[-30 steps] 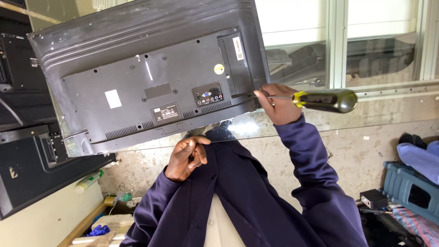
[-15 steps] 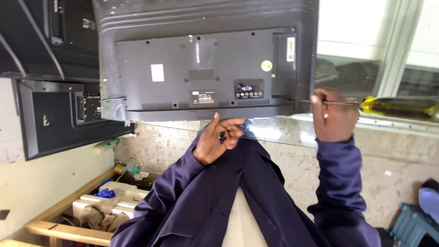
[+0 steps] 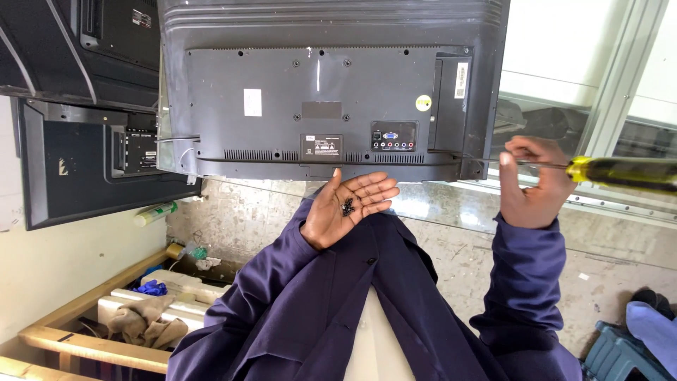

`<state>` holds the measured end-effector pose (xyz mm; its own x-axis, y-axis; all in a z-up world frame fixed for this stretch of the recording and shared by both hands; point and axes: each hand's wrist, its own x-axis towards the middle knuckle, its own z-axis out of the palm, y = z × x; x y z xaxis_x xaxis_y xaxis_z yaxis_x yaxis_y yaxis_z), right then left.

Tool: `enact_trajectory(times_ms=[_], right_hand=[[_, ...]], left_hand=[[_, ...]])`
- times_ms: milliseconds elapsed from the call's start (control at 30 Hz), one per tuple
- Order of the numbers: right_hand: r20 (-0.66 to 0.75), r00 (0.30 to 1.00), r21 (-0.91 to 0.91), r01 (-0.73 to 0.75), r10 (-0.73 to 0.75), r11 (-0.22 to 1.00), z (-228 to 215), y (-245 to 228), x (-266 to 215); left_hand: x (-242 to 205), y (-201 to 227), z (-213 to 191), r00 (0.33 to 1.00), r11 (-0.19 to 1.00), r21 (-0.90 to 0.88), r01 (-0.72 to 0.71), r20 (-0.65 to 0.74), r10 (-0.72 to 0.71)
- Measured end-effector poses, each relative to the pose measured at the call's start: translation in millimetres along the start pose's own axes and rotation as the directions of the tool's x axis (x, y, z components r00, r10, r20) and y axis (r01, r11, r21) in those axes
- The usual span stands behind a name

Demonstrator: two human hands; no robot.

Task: Removing screws from the back panel of a television using a screwdriver

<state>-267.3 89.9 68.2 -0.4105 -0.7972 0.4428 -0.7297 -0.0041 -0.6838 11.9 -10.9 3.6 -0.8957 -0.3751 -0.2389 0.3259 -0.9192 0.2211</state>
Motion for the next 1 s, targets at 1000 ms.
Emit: enact_trajectory(times_ms=[1000], right_hand=[[-0.384,0.921,0.656,0.321,-0.065,0.683,-37.1,-12.9,-7.1]], left_hand=[[-51.7,13.9,-24.3,0.954,0.983,0.071,-0.167,-0.239,0.179]])
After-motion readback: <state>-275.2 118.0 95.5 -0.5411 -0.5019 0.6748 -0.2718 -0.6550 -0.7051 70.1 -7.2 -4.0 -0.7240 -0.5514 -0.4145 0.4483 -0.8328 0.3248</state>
